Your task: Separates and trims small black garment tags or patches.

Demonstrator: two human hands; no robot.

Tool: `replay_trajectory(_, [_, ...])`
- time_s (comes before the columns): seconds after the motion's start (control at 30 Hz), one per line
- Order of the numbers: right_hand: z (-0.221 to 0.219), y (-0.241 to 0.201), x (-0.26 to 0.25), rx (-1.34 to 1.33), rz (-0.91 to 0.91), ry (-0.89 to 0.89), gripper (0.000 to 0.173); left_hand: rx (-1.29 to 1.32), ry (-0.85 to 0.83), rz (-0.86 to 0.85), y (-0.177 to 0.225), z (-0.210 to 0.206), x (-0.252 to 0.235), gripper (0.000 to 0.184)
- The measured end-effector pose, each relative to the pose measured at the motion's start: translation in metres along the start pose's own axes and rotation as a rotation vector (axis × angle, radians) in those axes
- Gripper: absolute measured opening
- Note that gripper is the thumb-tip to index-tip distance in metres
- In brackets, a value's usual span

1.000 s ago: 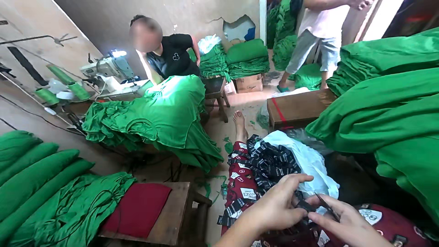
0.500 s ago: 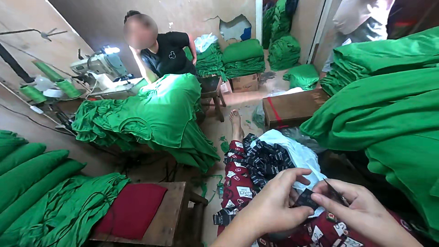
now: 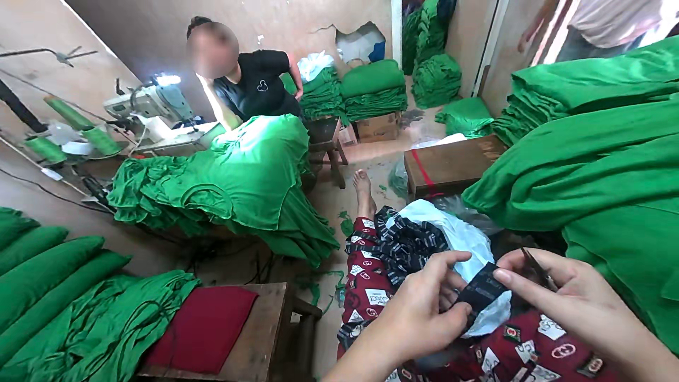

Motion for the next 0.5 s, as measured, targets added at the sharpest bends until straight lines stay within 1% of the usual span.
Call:
replay_trajectory(0.1, [0.001, -0.002, -0.001, 0.008, 0.016, 0.005, 0.007, -0.003, -0.026, -0.023, 0.002, -0.002, 0.000, 0.061])
replay_trajectory(0.17, [0.002, -0.004, -0.003, 0.013, 0.018, 0.011, 0.007, -0.007, -0.039, -0.081, 0.006, -0.001, 0.000, 0.059])
replay_trajectory(0.3, [0.005, -0.004, -0.005, -0.003, 0.001, 0.035, 0.006, -0.093, -0.002, -0.229, 0.012, 0.001, 0.002, 0.042])
replay_trajectory(0.4, [0.005, -0.004, -0.006, 0.001, -0.002, 0.048, 0.005, -0.122, 0.001, -0.223, 0.007, 0.000, 0.001, 0.032])
replay_trajectory(0.5, [0.006, -0.003, -0.008, 0.006, -0.006, 0.063, 0.006, -0.067, 0.009, -0.186, 0.004, 0.002, -0.001, 0.024])
Point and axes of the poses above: each hand's wrist, its own x-axis away from the middle knuckle, its own z-axis out of the back of the hand, y = z × x, the point moved 7 cm from there along -x, towards the middle knuckle, and after that the axes turned 13 degrees about -x, right-handed, at the moved point
